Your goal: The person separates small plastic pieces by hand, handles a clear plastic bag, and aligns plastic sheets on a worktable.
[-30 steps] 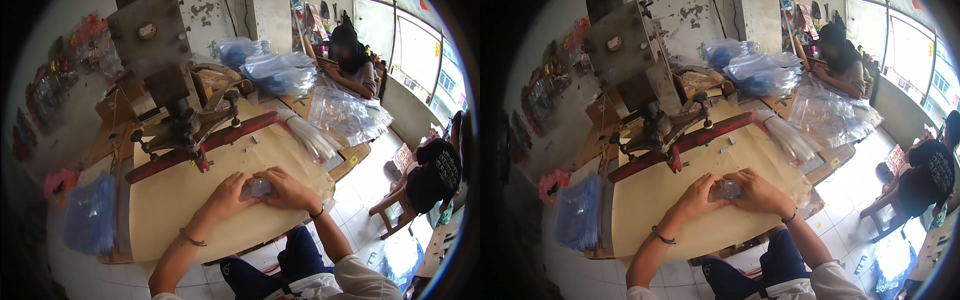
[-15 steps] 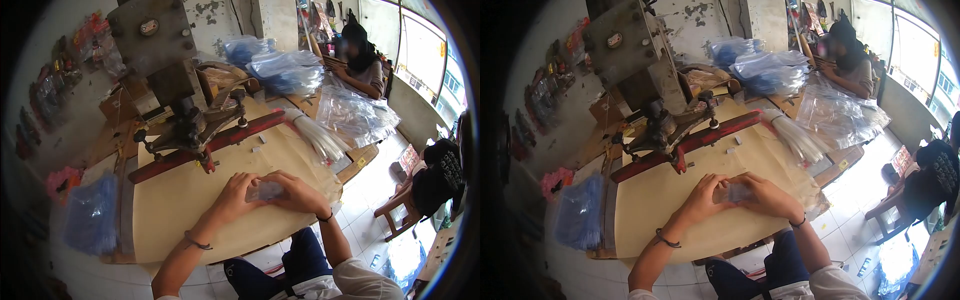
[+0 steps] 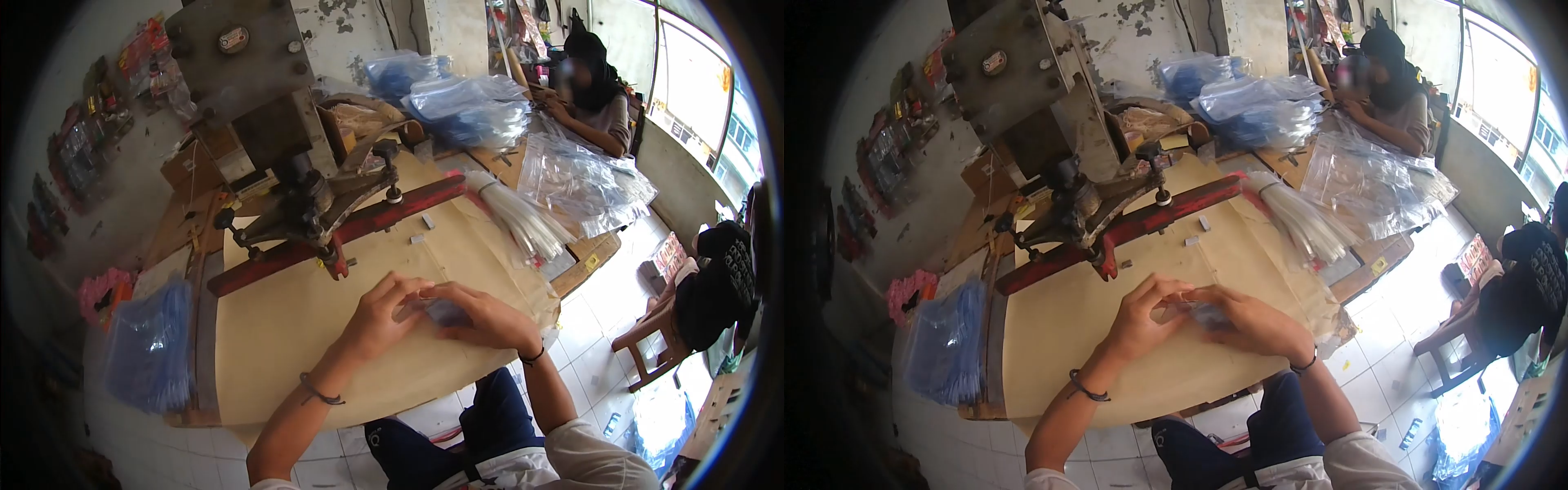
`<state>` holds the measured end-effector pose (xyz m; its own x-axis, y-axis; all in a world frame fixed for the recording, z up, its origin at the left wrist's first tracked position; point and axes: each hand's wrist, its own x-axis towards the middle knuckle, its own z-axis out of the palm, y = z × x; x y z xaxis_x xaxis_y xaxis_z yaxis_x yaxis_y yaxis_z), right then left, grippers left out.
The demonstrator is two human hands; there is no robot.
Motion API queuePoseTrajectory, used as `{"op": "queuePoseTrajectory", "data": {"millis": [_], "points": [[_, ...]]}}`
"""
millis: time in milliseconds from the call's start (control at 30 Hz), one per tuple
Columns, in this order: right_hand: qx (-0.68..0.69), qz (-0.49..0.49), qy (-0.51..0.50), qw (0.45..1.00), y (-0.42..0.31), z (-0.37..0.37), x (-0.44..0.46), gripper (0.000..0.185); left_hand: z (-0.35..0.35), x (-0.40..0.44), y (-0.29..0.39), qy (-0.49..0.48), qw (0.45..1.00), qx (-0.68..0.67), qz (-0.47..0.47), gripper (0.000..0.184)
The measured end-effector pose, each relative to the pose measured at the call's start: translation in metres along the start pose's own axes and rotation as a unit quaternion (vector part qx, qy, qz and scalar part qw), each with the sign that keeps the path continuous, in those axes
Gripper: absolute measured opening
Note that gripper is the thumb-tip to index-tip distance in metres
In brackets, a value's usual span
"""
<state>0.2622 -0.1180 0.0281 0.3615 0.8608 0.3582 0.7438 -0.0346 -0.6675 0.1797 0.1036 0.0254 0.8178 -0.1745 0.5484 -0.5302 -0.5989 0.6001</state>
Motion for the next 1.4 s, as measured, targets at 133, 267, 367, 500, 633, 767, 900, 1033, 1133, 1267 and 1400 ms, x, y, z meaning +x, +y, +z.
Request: {"op": "queuePoseTrajectory", "data": {"millis": [133,267,367,500,633,767,900,1033,1133,1267,1400], "points": [[0.001,0.007,-0.002,1.0,0.004,-0.001,0.0,0.062,0.001,-0.001,0.0,-0.02,1.0,-0.011,-0.007,0.059],[0.008,0.015,0.04,0.999,-0.004,0.0,0.001,0.064,-0.002,-0.001,0.008,-0.035,0.995,-0.025,-0.094,0.059],[0.01,0.02,0.032,0.999,0.0,0.002,0.002,0.067,-0.002,0.0,0.007,-0.035,0.987,-0.062,-0.141,0.057],[-0.04,0.06,0.018,0.997,-0.004,0.0,0.004,0.068,0.001,0.001,0.0,-0.031,0.992,-0.071,-0.104,0.052],[-0.005,0.075,-0.002,0.997,-0.014,0.0,0.011,0.065,0.005,-0.002,0.002,-0.044,0.995,-0.036,-0.081,0.047],[0.001,0.039,0.05,0.998,-0.004,0.013,0.015,0.066,0.004,-0.005,-0.005,-0.062,0.996,-0.025,-0.064,0.047],[0.013,0.02,0.072,0.997,-0.009,0.013,0.014,0.064,-0.001,-0.004,0.005,-0.103,0.99,-0.045,-0.085,0.054],[0.01,0.035,0.054,0.998,-0.005,0.014,0.013,0.069,0.006,-0.005,-0.007,-0.09,0.995,0.004,-0.052,0.061],[-0.004,0.029,0.056,0.998,-0.001,0.017,0.011,0.072,0.007,-0.002,-0.006,-0.076,0.992,0.103,0.02,0.067],[-0.004,0.057,0.057,0.997,0.0,0.017,0.011,0.075,0.002,0.003,0.003,-0.084,0.976,0.189,0.063,0.079],[-0.009,0.081,0.045,0.996,-0.006,0.014,0.011,0.075,0.005,-0.001,0.003,-0.087,0.991,0.088,0.051,0.097]]}}
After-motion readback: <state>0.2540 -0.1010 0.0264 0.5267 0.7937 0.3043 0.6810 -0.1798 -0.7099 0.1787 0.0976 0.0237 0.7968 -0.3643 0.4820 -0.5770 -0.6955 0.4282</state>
